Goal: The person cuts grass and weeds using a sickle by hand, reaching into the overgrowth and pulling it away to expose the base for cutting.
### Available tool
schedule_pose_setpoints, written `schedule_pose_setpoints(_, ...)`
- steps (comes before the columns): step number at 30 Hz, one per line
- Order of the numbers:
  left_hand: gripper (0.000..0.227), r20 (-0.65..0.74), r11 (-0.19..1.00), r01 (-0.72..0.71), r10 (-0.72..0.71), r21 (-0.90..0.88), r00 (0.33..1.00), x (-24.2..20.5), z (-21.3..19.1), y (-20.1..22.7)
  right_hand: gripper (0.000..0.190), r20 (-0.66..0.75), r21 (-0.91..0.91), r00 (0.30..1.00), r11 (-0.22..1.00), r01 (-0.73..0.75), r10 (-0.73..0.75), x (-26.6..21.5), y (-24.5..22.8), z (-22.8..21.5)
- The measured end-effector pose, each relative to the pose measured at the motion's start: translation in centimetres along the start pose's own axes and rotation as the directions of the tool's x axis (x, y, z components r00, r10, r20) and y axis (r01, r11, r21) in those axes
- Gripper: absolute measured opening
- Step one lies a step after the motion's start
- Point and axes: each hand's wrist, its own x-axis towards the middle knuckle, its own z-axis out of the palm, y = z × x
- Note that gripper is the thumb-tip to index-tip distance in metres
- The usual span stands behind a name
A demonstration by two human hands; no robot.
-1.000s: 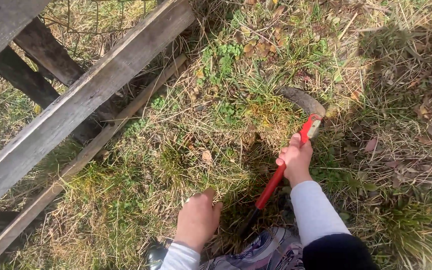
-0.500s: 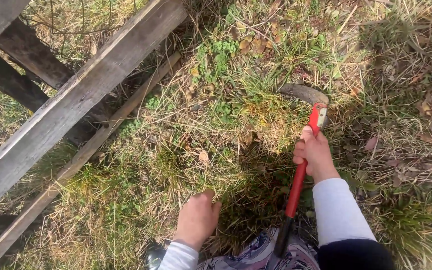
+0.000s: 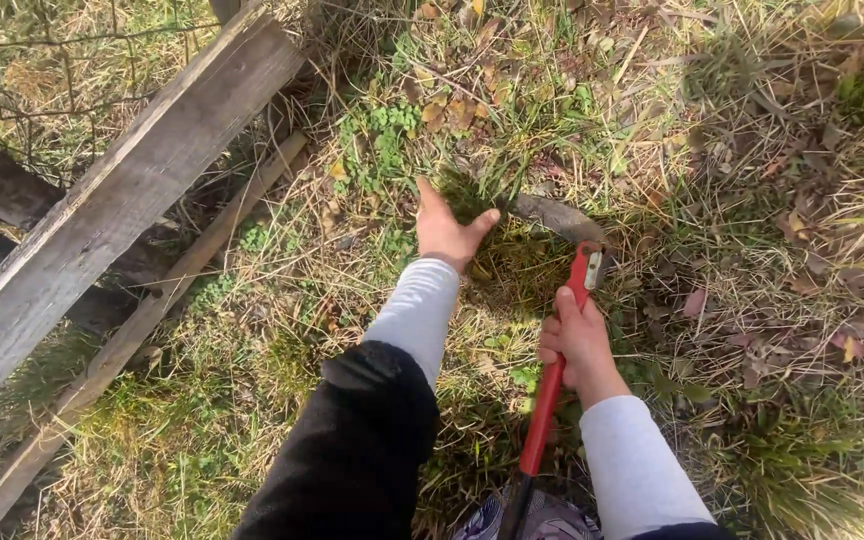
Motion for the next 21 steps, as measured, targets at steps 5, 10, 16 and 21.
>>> schedule_pose_setpoints(5,0.118,0.006,0.999,0.028,-0.028,0.039,1.000,1.4,1.1,3.3,0.022,-0.004,0.017,0.999,0.999,-0.036,0.036,0.4,0.7,0.2)
schedule_pose_setpoints(10,0.094,-0.008,0.991,-0.111,0.112,0.074,0.994,3.5,1.4,2.8,0.022,0.005,0.053,1.000,0.998,-0.031,0.031,0.5,0.8,2.0)
schedule_pose_setpoints(16,0.086,0.128,0.955,-0.171,0.144,0.241,0.981,5.7,0.5,2.0,0.021,0.049,0.000,0.999,1.000,0.013,-0.013,0.1,0.2,4.9)
schedule_pose_setpoints(21,0.076,0.176,0.944,-0.197,0.153,0.265,0.972,6.0,0.1,1.8,0.022,0.041,-0.035,0.999,0.999,-0.020,0.022,-4.2,1.5,2.2)
